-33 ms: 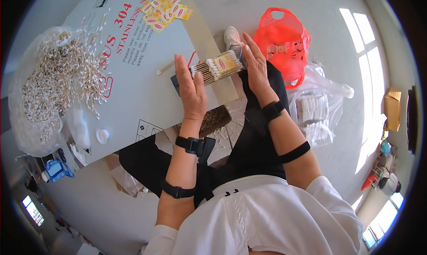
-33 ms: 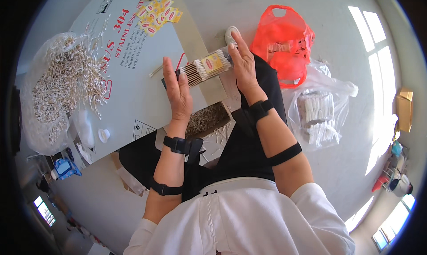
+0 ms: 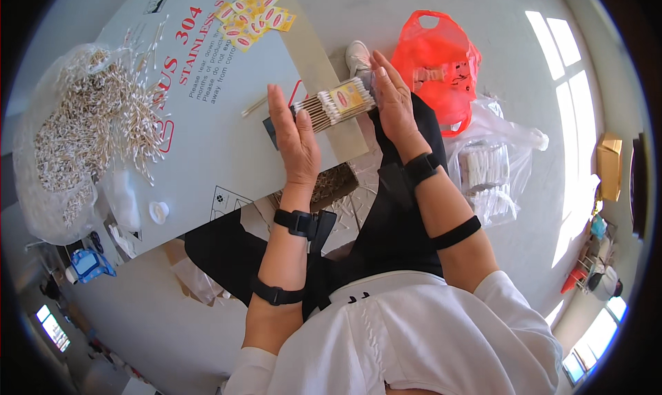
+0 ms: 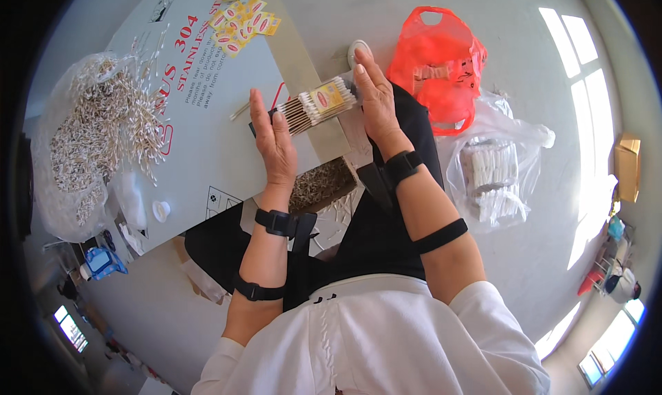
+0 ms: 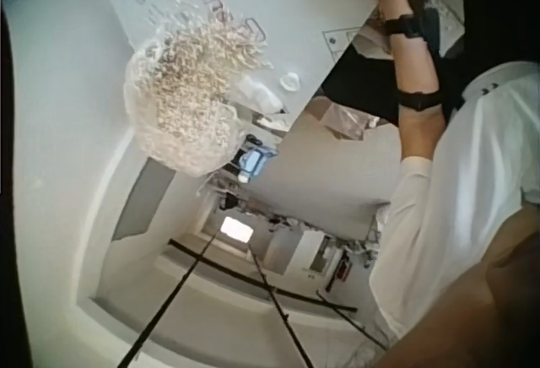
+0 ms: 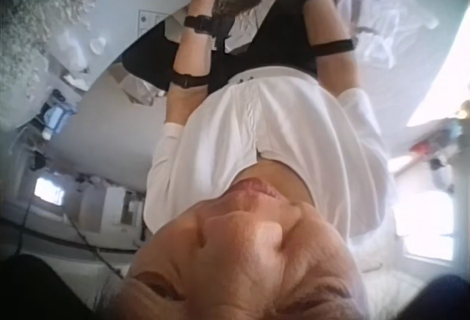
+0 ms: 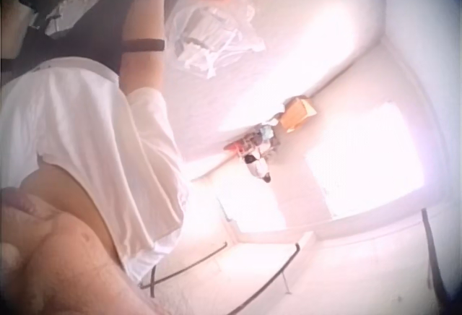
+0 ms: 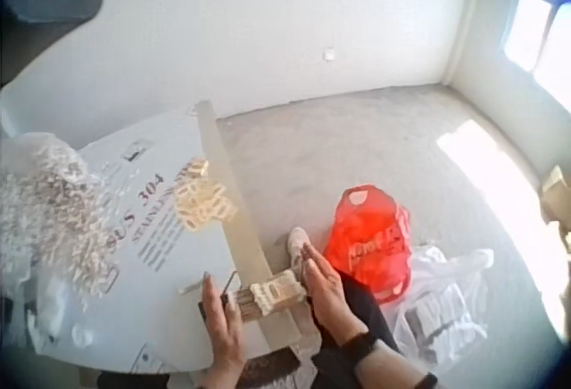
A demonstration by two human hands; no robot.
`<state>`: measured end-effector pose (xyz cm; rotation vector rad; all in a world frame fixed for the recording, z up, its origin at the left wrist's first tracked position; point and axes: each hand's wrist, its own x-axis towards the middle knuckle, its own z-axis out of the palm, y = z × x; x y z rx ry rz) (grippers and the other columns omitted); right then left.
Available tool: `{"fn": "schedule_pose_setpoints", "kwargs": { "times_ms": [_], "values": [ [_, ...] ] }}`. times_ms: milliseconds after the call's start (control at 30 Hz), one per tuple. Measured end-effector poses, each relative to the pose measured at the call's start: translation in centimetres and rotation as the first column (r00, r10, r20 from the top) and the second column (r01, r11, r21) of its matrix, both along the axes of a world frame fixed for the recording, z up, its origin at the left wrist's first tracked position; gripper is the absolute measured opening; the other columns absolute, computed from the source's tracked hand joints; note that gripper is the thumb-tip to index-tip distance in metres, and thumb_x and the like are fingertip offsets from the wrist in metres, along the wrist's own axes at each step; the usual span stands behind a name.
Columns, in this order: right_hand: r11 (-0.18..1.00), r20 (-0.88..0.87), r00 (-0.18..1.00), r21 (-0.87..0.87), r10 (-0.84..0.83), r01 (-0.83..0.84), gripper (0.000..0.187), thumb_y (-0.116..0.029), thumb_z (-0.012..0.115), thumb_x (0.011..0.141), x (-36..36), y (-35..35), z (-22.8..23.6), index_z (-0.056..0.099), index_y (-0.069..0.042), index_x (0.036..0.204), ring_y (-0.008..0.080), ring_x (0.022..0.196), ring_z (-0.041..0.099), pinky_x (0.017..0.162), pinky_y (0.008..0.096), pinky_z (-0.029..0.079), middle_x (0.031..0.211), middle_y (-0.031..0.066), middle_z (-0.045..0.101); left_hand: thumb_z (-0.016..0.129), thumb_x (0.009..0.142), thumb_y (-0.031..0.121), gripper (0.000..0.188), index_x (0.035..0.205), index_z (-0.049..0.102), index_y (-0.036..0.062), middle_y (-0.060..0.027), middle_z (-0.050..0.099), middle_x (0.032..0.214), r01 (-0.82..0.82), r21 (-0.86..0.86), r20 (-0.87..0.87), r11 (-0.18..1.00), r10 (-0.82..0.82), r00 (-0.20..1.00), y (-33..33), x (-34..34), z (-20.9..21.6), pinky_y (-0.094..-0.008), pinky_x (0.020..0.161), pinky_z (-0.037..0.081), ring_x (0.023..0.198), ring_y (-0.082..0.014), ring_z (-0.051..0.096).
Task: Organizing cotton swabs and placing them into a small plastic package.
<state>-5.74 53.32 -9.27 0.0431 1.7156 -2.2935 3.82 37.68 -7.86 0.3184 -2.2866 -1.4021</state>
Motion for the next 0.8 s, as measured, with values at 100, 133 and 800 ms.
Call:
{"fn": "schedule_pose_setpoints", "kwargs": {
  "times_ms": [100, 133, 800],
  "values": [
    [0.986, 0.036, 0.995, -0.142, 0.093, -0.087, 0.043, -0.025, 0.052, 0.102, 0.1, -0.9, -0.6, 0.052, -0.003, 0.138, 0.0122, 0.114, 0.053, 0.099, 0.0261, 0.042, 0.127, 0.0061, 0.058, 0.039, 0.104, 0.029, 0.057, 0.148, 0.025, -0.0041, -0.0238, 0.023, 0.156, -0.054, 0.142, -0.031, 0.988, 0.059, 0.998, 0.9, -0.8, -0.2, -0.0406, 0.117, 0.02, 0.145, -0.0354, 0.023],
    [0.986, 0.036, 0.995, -0.144, 0.088, -0.082, 0.043, -0.025, 0.052, 0.102, 0.2, -0.9, -0.8, 0.052, -0.003, 0.138, 0.0122, 0.114, 0.053, 0.099, 0.0261, 0.042, 0.127, 0.0061, 0.058, 0.036, 0.105, 0.031, 0.058, 0.149, 0.025, -0.0045, -0.0224, 0.023, 0.156, -0.047, 0.178, -0.035, 0.983, 0.054, 0.998, 1.3, -1.0, -0.1, -0.0404, 0.117, 0.02, 0.144, -0.0326, 0.025],
    [0.968, 0.131, 0.986, -0.243, 0.103, -0.068, 0.04, -0.025, 0.048, 0.103, 0.6, -1.2, -2.0, 0.054, 0.002, 0.131, 0.0168, 0.112, 0.057, 0.1, 0.0311, 0.045, 0.126, 0.0102, 0.058, 0.034, 0.105, 0.034, 0.059, 0.147, 0.027, -0.0063, -0.0223, 0.03, 0.153, 0.001, 0.55, -0.198, 0.835, 0.129, 0.972, 2.9, -1.9, 0.4, -0.04, 0.116, 0.022, 0.141, -0.0295, 0.031]
  ]
}}
